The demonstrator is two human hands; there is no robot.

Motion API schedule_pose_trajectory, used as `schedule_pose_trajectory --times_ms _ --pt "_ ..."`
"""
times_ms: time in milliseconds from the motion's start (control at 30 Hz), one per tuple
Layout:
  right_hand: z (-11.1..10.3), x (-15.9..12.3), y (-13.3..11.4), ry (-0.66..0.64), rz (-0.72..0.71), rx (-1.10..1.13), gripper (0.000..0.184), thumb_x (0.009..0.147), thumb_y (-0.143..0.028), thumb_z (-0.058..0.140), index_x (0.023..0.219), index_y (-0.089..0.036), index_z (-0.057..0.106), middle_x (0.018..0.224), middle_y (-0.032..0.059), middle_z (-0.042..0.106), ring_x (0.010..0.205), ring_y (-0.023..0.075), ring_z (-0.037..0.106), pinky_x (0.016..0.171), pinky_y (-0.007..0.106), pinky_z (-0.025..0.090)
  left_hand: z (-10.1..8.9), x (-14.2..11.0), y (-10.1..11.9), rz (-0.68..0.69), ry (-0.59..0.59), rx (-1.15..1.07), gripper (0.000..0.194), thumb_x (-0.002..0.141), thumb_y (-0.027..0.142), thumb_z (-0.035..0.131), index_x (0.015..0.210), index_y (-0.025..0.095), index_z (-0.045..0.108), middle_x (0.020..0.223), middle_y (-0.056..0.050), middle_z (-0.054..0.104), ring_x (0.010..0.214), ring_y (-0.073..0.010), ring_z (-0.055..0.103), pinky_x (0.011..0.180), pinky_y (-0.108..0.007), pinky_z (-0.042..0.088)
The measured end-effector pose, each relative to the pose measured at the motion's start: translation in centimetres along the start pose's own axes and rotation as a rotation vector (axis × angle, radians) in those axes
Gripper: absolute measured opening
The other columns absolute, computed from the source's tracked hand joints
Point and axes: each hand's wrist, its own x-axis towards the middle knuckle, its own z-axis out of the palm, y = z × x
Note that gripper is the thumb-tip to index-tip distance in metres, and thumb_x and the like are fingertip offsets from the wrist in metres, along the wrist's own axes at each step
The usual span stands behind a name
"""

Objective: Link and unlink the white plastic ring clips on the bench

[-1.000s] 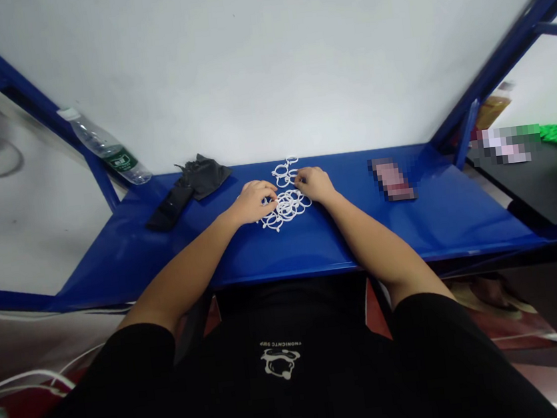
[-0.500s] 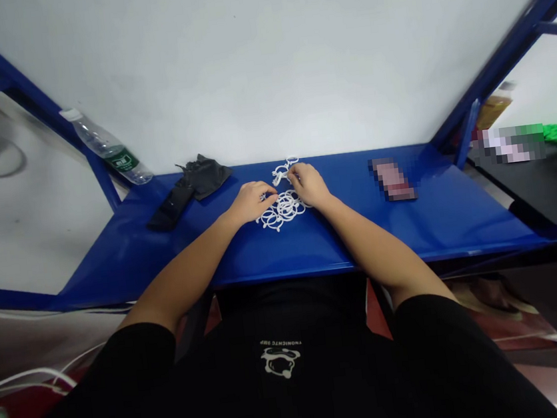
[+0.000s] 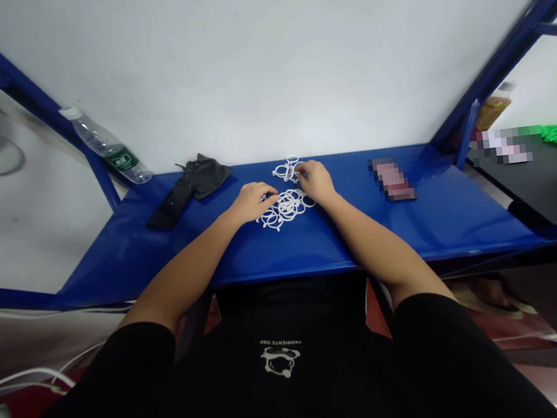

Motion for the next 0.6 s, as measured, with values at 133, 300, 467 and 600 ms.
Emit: schedule_pose_trajectory --times_ms 133,300,467,600 --pt "-0.1 0.0 0.3 0.058 -0.016 0.009 0.039 0.085 -0.027 0.075 0.124 -0.023 0.082 0.11 0.011 0.082 0.107 0.0362 0.07 0.104 0.058 0.057 0.1 0.0 -0.1 0.016 0.002 -0.005 0.02 0.106 0.043 0.073 0.11 0.027 0.083 0.111 -0.006 0.083 0.102 -0.0252 0.075 0.11 -0.051 0.053" --pt "-0.2 0.6 1.1 0.055 0.032 -0.02 0.055 0.077 -0.02 0.076 0.132 -0.018 0.08 0.11 0.0143 0.082 0.107 0.0393 0.07 0.105 0.063 0.058 0.0 0.1 0.1 0.002 -0.007 0.007 0.017 0.106 0.04 0.074 0.11 0.027 0.083 0.114 -0.006 0.083 0.107 -0.0268 0.076 0.111 -0.053 0.053" --pt "-1.2 0.3 -0.3 0.145 -0.014 0.096 0.046 0.087 -0.02 0.068 0.132 -0.022 0.078 0.112 0.0134 0.081 0.112 0.0372 0.072 0.111 0.064 0.057 -0.1 0.1 0.4 0.007 0.032 -0.004 0.019 0.107 0.038 0.073 0.118 0.025 0.081 0.115 -0.007 0.084 0.111 -0.028 0.077 0.111 -0.053 0.054" --pt "-1.4 -0.9 -3.7 0.152 -0.07 0.335 0.032 0.097 -0.026 0.066 0.126 -0.027 0.08 0.11 0.0076 0.08 0.109 0.0291 0.075 0.107 0.055 0.061 -0.2 0.1 0.5 -0.002 0.079 -0.033 0.036 0.107 0.034 0.073 0.141 0.024 0.072 0.116 -0.007 0.084 0.11 -0.0277 0.078 0.11 -0.052 0.055"
